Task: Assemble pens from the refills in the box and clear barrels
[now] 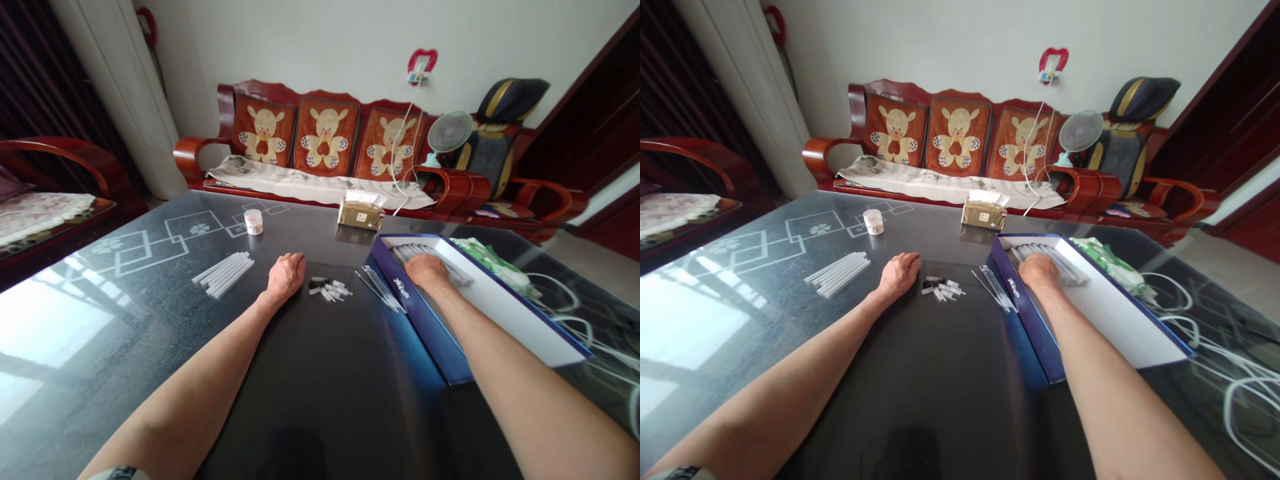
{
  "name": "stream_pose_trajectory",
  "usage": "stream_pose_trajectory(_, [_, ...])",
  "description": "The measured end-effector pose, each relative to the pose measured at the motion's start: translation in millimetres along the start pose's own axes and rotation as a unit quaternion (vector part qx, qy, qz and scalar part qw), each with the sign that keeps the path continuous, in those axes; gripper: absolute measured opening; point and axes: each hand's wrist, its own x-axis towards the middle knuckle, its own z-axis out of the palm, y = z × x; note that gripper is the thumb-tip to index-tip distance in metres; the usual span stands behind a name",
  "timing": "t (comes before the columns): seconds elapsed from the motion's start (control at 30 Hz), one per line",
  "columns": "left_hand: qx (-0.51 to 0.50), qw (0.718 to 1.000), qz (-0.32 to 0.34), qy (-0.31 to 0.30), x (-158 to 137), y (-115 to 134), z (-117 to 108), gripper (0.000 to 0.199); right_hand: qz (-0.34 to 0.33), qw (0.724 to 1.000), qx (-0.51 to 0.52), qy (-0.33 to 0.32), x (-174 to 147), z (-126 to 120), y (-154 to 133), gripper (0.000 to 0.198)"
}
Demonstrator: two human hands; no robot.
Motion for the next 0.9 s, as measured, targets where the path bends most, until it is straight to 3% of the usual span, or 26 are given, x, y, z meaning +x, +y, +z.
stream_pose_trajectory(0.07, [-0.036,0.999,-0.014,0.025,0.7,0.3,-2.2,0.031,0.037,0.999,-0.037,-0.016,2.8,-14.3,-10.2,0.02])
stream_pose_trajectory(0.13, [-0.074,0.996,-0.023,0.05,1.2,2.2,-4.7,0.03,0.01,1.0,-0.025,-0.009,0.4,-32.3,-29.3,0.019])
stream_pose_trajectory(0.23, [-0.156,0.985,-0.029,0.067,1.8,8.0,-8.2,0.028,-0.004,0.989,0.146,-0.013,-19.6,-48.7,-66.2,0.016])
stream_pose_trajectory(0.27, [-0.197,0.978,-0.031,0.059,2.1,10.8,-9.3,0.027,0.0,0.97,0.24,-0.037,-30.7,-48.5,-78.1,0.019])
stream_pose_trajectory(0.37, [-0.346,0.937,-0.047,-0.002,2.2,22.0,-12.9,0.032,0.016,0.879,0.455,-0.145,-71.6,-32.0,-106.2,0.027])
stream_pose_trajectory(0.47, [-0.469,0.877,-0.06,-0.085,-0.1,36.1,-17.3,0.04,0.039,0.808,0.549,-0.211,-110.6,-5.5,-123.7,0.031])
stream_pose_trajectory(0.53, [-0.53,0.833,-0.065,-0.142,-2.5,45.0,-19.7,0.044,0.047,0.789,0.566,-0.235,-129.0,9.1,-132.3,0.033])
stream_pose_trajectory(0.67, [-0.595,0.772,-0.094,-0.202,-0.9,53.7,-23.7,0.039,0.034,0.793,0.556,-0.247,-143.1,22.5,-139.7,0.033])
stream_pose_trajectory(0.77, [-0.613,0.763,-0.134,-0.156,8.5,47.6,-29.8,0.035,-0.009,0.837,0.502,-0.217,-137.9,24.0,-128.0,0.032])
stream_pose_trajectory(0.83, [-0.562,0.812,-0.127,-0.094,13.5,39.5,-33.6,0.036,-0.061,0.892,0.427,-0.135,-131.3,25.7,-113.4,0.027])
stream_pose_trajectory(0.9, [-0.421,0.905,-0.062,-0.024,13.4,31.8,-34.2,0.034,-0.118,0.926,0.356,-0.044,-125.1,29.6,-99.1,0.02])
